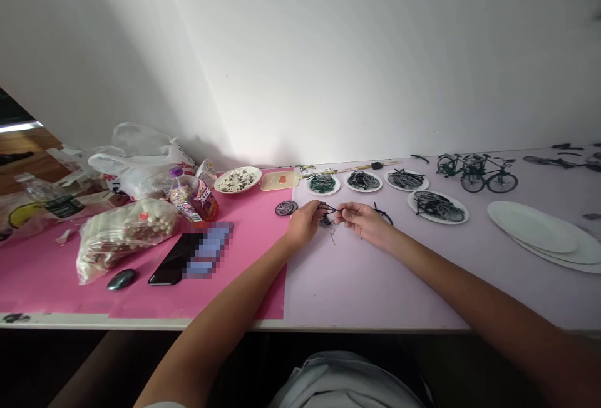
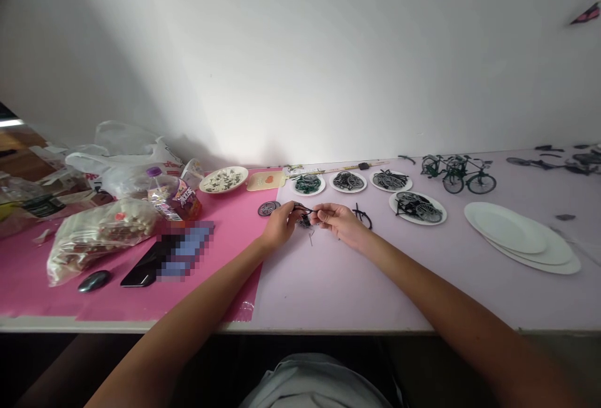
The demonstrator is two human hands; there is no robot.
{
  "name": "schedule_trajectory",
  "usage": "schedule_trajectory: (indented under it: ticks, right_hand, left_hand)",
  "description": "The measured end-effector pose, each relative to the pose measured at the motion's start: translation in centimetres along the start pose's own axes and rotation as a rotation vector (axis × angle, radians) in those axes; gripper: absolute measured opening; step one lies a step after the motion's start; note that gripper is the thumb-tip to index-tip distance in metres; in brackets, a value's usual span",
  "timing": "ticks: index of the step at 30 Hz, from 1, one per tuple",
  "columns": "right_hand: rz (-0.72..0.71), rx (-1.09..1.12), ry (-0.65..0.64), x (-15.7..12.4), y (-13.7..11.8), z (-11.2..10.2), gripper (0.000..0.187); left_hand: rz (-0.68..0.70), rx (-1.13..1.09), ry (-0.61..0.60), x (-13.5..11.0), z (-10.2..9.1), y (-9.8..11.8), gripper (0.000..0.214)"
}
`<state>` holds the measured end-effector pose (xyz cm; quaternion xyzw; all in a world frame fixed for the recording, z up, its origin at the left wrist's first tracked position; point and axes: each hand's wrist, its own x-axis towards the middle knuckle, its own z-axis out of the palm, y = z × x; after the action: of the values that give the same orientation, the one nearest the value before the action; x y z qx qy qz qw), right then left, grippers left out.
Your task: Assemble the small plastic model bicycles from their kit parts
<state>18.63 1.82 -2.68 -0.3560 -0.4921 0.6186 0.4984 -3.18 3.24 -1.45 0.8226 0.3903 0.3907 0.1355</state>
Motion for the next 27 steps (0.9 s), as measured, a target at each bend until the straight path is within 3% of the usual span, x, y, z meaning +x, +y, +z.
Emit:
schedule_trajectory:
  ticks: [8,16,27]
  right_hand:
    - [0.008,0.028,-0.016,-0.2,-0.2,0.2,0.045]
    - [0.056,-0.017,-0.048,-0.4,-0.5,0.0,0.039]
    - [0.005,-0.124,-0.249,-1.7,-1.6,1.5,0.039]
  left_hand:
    - [0.099,0.021,0.020,-0.2,0.2,-0.5,0.029]
    - [0.171,0.057,0.017,-0.4,0.2,0.6,0.034]
    - [0.056,-0.126,-0.063,0.0,-0.2,0.7,0.029]
